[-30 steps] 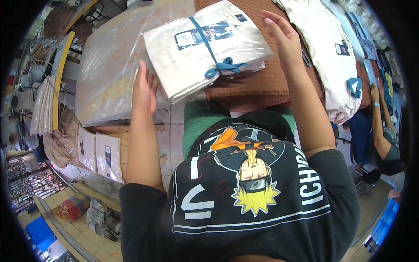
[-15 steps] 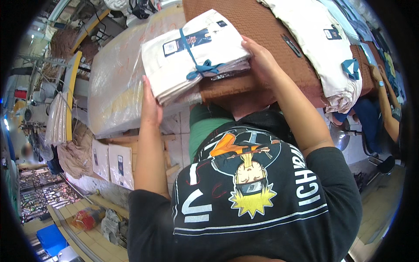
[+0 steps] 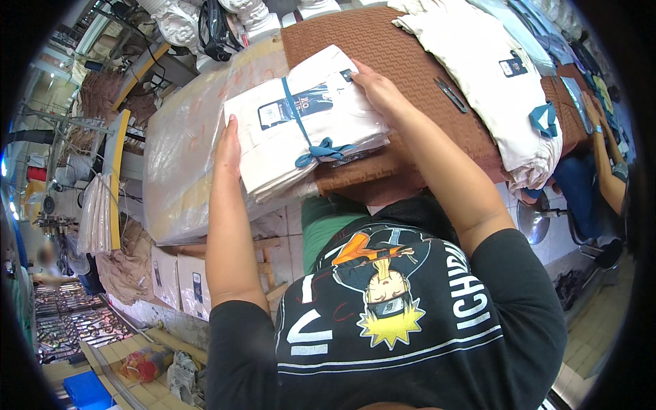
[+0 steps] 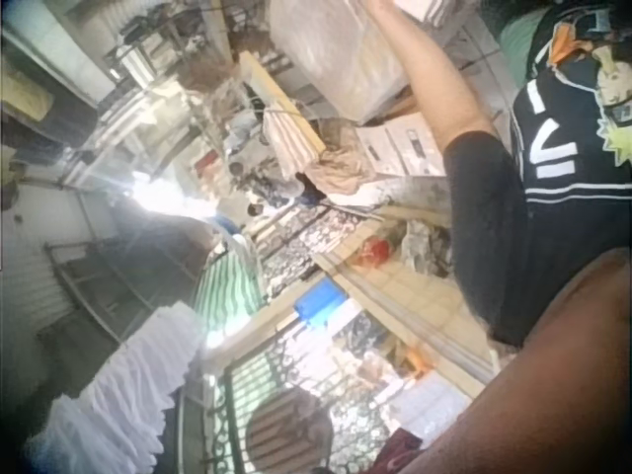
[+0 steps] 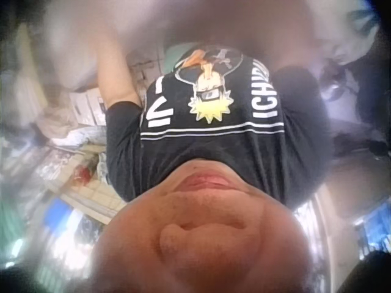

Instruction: The person packs a folded shirt into a plastic bag, adds it to a stack, and then ties the stack together with a blue cord.

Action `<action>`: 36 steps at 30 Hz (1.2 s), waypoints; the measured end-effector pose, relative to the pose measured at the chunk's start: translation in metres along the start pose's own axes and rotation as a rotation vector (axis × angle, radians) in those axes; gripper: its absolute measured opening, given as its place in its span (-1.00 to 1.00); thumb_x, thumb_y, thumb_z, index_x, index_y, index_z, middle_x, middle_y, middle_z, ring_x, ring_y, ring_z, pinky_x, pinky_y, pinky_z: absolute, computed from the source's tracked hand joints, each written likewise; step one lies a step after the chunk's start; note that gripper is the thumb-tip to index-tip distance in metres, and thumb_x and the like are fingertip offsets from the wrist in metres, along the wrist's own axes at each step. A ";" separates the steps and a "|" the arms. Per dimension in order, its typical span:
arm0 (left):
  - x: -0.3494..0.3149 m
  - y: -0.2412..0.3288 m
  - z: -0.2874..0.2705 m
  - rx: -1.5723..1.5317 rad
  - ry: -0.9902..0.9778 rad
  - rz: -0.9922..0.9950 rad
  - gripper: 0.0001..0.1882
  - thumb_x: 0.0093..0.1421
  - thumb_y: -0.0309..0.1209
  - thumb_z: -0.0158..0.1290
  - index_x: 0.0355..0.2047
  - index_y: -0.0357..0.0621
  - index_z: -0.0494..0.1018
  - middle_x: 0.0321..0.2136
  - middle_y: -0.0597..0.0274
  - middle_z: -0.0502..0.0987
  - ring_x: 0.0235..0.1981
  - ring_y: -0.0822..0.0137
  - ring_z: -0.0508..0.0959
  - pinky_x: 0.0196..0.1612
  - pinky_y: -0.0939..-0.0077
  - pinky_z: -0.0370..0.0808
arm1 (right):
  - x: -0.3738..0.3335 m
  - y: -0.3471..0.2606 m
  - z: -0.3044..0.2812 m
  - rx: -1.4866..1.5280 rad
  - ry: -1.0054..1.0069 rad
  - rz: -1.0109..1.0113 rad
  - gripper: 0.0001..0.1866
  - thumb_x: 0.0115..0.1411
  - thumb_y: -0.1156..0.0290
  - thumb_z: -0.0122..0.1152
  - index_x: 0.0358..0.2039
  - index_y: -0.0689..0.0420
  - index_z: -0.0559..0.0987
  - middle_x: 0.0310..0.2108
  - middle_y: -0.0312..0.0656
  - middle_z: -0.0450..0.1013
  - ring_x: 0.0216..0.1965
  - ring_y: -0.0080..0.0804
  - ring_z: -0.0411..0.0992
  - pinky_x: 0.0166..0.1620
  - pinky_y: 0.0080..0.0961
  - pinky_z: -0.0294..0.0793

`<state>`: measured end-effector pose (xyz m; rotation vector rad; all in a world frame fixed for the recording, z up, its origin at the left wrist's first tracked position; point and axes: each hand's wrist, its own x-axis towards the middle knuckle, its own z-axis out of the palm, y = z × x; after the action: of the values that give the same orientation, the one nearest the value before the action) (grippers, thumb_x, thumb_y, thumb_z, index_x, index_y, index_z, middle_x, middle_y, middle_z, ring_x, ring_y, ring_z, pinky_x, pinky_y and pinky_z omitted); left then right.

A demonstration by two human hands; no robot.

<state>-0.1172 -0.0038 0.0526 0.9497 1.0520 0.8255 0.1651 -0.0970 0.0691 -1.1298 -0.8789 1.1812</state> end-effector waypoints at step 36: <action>-0.153 -0.083 0.102 -0.201 -0.186 -0.211 -0.39 0.21 -0.29 -0.03 0.17 -0.29 0.03 0.08 0.11 0.27 0.12 0.24 0.26 0.04 0.23 0.30 | 0.043 -0.025 -0.106 -0.300 0.057 0.223 -0.56 0.06 0.18 0.18 -0.11 0.17 0.42 -0.29 -0.25 0.42 -0.39 -0.59 0.38 -0.36 -0.66 0.39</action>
<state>-0.0555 -0.1955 0.0465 0.7165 0.8730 0.6411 0.2807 -0.0760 0.0664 -1.5303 -0.9243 1.2159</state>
